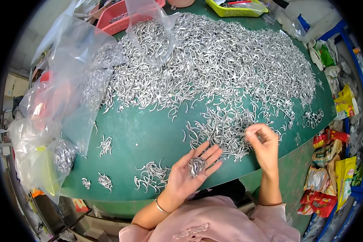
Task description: The person sorts a large pile of small, silver-colored metal pieces on a green table. They use their hands to pick up the pieces, separate them, and place them into small piles or into plastic bags and containers.
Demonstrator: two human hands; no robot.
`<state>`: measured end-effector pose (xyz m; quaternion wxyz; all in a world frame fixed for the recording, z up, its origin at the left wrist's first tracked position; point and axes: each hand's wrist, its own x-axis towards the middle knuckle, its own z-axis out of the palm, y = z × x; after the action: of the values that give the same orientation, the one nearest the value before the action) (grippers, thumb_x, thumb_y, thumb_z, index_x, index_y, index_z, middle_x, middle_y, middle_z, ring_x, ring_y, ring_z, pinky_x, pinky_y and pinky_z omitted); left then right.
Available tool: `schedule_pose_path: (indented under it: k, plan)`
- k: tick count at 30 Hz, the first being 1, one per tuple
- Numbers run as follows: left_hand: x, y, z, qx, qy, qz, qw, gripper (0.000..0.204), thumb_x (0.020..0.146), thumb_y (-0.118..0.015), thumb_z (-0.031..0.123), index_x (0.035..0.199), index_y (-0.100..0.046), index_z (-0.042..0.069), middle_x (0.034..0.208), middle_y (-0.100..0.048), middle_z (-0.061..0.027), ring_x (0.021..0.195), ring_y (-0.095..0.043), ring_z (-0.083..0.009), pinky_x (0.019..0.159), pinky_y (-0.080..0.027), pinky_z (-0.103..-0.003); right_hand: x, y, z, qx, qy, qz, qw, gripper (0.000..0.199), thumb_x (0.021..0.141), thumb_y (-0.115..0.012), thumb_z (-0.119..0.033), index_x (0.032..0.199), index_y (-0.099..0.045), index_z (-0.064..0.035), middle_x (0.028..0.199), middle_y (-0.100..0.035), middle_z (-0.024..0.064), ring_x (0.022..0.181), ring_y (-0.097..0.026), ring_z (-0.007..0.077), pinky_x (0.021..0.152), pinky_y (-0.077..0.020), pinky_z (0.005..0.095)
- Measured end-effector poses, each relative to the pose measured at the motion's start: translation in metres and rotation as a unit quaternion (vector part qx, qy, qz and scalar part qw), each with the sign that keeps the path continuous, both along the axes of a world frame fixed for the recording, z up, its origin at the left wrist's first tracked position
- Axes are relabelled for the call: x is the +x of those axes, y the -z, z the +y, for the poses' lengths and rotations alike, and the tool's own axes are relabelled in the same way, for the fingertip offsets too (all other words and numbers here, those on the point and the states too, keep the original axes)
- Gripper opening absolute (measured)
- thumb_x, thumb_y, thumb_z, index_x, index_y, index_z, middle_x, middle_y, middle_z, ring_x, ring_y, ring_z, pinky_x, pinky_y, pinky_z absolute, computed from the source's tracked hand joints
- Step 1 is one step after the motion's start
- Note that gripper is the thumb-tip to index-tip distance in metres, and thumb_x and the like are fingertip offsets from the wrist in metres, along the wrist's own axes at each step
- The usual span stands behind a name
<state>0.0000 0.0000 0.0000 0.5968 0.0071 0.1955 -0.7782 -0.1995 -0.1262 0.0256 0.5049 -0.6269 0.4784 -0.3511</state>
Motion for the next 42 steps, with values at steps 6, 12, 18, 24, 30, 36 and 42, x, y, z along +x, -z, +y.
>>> schedule_pose_path:
  k: [6,12,18,24,30,36,42]
  plan:
    - [0.013,-0.002,-0.008,0.034,0.020,-0.092,0.995,0.044,0.105,-0.043,0.026,0.138,-0.044,-0.004,0.139,-0.050,-0.0214,0.131,-0.049,-0.0315,0.111,-0.041,-0.048,0.047,-0.008,0.002,-0.116,-0.144,0.018,0.983,0.013,0.082,-0.073,-0.002,0.095,-0.069,-0.0014,0.087,-0.068,0.0087,0.081,-0.061,0.0218,0.073,-0.0476,0.0328]
    - [0.012,0.022,0.003,0.011,0.037,-0.047,0.998,0.043,0.105,-0.044,0.024,0.137,-0.045,-0.005,0.141,-0.049,-0.0221,0.130,-0.050,-0.0314,0.109,-0.044,-0.045,0.060,0.020,-0.036,-0.302,-0.101,0.244,0.916,0.011,0.079,-0.073,-0.006,0.089,-0.068,-0.0041,0.106,-0.060,0.0074,0.102,-0.053,0.0275,0.086,-0.0405,0.0393]
    - [0.005,-0.012,-0.012,0.061,0.036,-0.178,0.982,0.044,0.104,-0.044,0.023,0.138,-0.043,-0.006,0.144,-0.045,-0.0228,0.133,-0.047,-0.0331,0.113,-0.040,-0.046,0.044,-0.003,-0.023,-0.213,-0.069,0.098,0.970,0.012,0.079,-0.073,-0.005,0.088,-0.065,-0.0030,0.097,-0.065,0.0087,0.093,-0.058,0.0278,0.084,-0.0456,0.0384]
    - [0.000,-0.010,-0.012,0.084,0.039,-0.176,0.980,0.041,0.103,-0.047,0.024,0.132,-0.050,-0.006,0.131,-0.055,-0.0174,0.116,-0.056,-0.0292,0.104,-0.046,-0.042,0.038,-0.026,0.002,-0.156,-0.185,0.075,0.967,0.016,0.080,-0.072,-0.003,0.096,-0.067,-0.0021,0.094,-0.066,0.0121,0.089,-0.061,0.0295,0.082,-0.0491,0.0379]
    - [0.003,0.004,0.003,0.029,0.066,-0.080,0.994,0.030,0.102,-0.051,0.022,0.115,-0.058,-0.004,0.086,-0.055,-0.0059,0.071,-0.048,-0.0145,0.059,-0.043,-0.025,0.039,0.005,-0.005,-0.285,-0.088,0.204,0.932,0.020,0.080,-0.075,-0.011,0.096,-0.069,-0.0030,0.103,-0.061,0.0074,0.098,-0.054,0.0274,0.086,-0.0404,0.0383]
    - [0.001,-0.008,0.000,0.101,0.089,-0.101,0.986,0.025,0.100,-0.052,0.019,0.109,-0.058,-0.004,0.090,-0.051,-0.0069,0.064,-0.040,-0.0107,0.052,-0.036,-0.022,0.067,0.014,-0.005,-0.293,-0.075,0.305,0.903,0.016,0.077,-0.077,-0.014,0.079,-0.063,-0.0063,0.092,-0.056,0.0066,0.093,-0.051,0.0267,0.083,-0.0347,0.0399]
    - [0.003,0.013,0.007,0.016,0.025,0.052,0.998,0.029,0.100,-0.052,0.021,0.115,-0.057,-0.004,0.106,-0.059,-0.0122,0.078,-0.055,-0.0160,0.062,-0.047,-0.026,0.048,-0.004,-0.005,-0.235,-0.052,0.199,0.950,0.011,0.078,-0.074,-0.007,0.084,-0.065,-0.0046,0.093,-0.060,0.0074,0.091,-0.053,0.0275,0.082,-0.0372,0.0385]
